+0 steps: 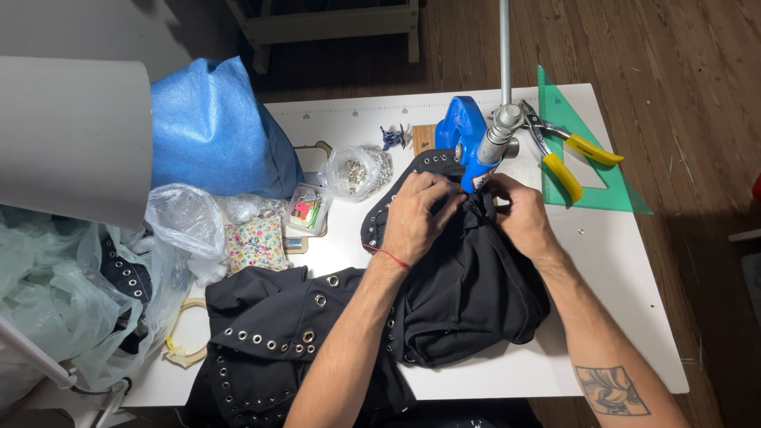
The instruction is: Attaching metal eyelets to a black garment using a manual press and a rotary hole punch tool.
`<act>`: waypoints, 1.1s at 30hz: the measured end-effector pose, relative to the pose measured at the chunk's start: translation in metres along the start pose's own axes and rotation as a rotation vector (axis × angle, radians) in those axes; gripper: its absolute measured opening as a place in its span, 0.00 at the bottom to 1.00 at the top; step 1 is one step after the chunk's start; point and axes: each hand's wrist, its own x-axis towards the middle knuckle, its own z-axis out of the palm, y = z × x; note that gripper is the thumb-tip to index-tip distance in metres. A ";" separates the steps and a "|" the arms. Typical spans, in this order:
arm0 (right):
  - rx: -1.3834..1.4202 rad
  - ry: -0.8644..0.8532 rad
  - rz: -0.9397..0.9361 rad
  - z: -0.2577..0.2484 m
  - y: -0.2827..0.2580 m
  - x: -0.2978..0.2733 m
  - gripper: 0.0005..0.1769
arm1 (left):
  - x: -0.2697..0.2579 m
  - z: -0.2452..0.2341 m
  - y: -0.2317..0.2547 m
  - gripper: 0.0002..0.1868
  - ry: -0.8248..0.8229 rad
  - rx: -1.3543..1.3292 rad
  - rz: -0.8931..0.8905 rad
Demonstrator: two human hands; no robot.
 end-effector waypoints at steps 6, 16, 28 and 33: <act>0.071 0.124 0.043 0.006 0.033 -0.014 0.30 | -0.004 0.001 -0.005 0.05 -0.023 -0.057 -0.008; 0.037 0.129 0.230 0.000 0.006 -0.020 0.27 | -0.005 0.004 -0.005 0.08 -0.041 -0.090 -0.048; -0.054 0.109 0.310 -0.001 0.012 -0.014 0.22 | 0.006 -0.025 -0.013 0.34 -0.191 0.165 -0.223; -0.113 0.070 0.311 0.000 0.032 -0.013 0.17 | 0.007 -0.008 -0.041 0.37 -0.278 0.294 -0.249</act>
